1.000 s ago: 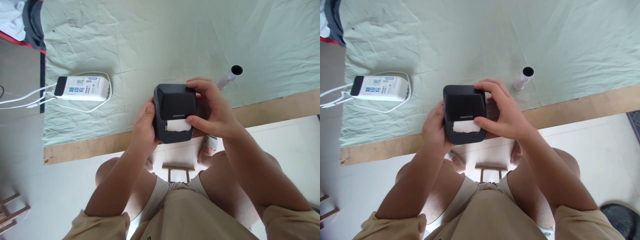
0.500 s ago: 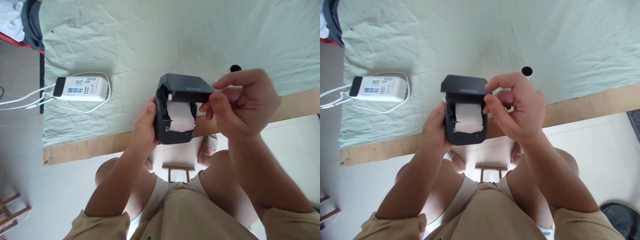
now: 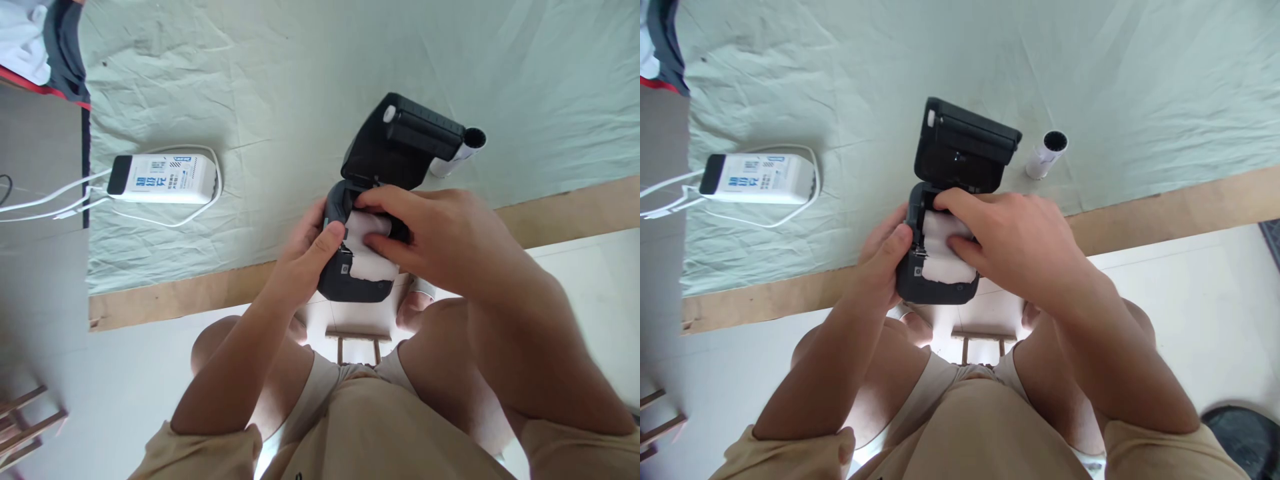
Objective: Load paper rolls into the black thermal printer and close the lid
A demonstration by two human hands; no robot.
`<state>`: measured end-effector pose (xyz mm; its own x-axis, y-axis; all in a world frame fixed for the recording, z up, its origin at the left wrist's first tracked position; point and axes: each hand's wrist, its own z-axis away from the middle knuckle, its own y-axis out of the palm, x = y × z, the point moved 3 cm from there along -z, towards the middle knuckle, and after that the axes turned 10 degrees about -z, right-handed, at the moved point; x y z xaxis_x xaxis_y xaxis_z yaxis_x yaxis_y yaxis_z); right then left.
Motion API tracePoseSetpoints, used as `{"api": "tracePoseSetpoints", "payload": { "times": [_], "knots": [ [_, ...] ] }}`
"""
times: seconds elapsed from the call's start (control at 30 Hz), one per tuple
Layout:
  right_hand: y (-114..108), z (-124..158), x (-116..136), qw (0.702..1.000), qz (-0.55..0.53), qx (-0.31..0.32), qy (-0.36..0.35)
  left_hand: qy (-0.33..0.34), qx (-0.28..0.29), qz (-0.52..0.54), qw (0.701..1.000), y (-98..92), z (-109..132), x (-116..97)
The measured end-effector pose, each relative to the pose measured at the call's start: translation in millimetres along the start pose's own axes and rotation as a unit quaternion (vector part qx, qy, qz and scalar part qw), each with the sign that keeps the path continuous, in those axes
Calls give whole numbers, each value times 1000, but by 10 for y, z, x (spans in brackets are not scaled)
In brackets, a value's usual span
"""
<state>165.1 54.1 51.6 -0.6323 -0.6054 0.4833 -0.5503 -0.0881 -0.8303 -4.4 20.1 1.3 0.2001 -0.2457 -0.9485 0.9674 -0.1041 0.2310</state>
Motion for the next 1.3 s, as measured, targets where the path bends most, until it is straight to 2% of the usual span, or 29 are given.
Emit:
{"api": "tracePoseSetpoints", "payload": {
  "times": [0.13,0.2,0.27,0.33,0.37,0.4,0.47,0.6,0.7,0.83,0.93,1.03,1.07,1.13,1.2,1.23,1.27,1.3],
  "knots": [
    [-89,-1,-16,993,-113,5,21,13,-8,12,1000,-2,4,12],
    [-140,-9,-81,972,-224,-34,55,6,-23,31,999,-14,-1,36],
    [-168,-13,-202,925,-344,-129,98,-9,-43,41,998,-36,-4,59],
    [-129,-6,-353,862,-434,-222,141,-19,-59,44,997,-58,-3,74],
    [-84,-2,-420,840,-456,-247,158,-22,-62,43,997,-65,-2,79],
    [-34,4,-475,833,-458,-261,169,-24,-61,43,997,-69,0,82],
    [50,14,-535,857,-412,-263,162,-26,-54,47,997,-66,1,85],
    [116,25,-525,946,-232,-200,107,-27,-49,52,997,-47,0,80],
    [93,24,-517,972,-133,-172,88,-28,-43,52,997,-31,0,73],
    [115,27,-562,980,-94,-147,96,-26,-34,53,998,-25,-3,69],
    [172,47,-583,982,-71,-118,127,-19,-37,53,998,-31,-5,69],
    [147,66,-531,983,-67,-105,131,-16,-41,53,998,-37,-3,68],
    [104,70,-501,984,-67,-119,111,-17,-44,52,998,-39,-2,69],
    [-38,83,-457,977,-39,-207,43,-18,-52,50,997,-47,0,71],
    [-172,113,-496,949,8,-315,-4,-19,-56,46,997,-53,0,76],
    [-207,124,-557,938,24,-346,-8,-18,-55,45,997,-54,0,78],
    [-214,126,-644,935,32,-352,3,-18,-53,43,998,-54,-1,80],
    [-193,121,-747,943,29,-331,25,-17,-50,42,998,-54,-2,81]
  ]
}}
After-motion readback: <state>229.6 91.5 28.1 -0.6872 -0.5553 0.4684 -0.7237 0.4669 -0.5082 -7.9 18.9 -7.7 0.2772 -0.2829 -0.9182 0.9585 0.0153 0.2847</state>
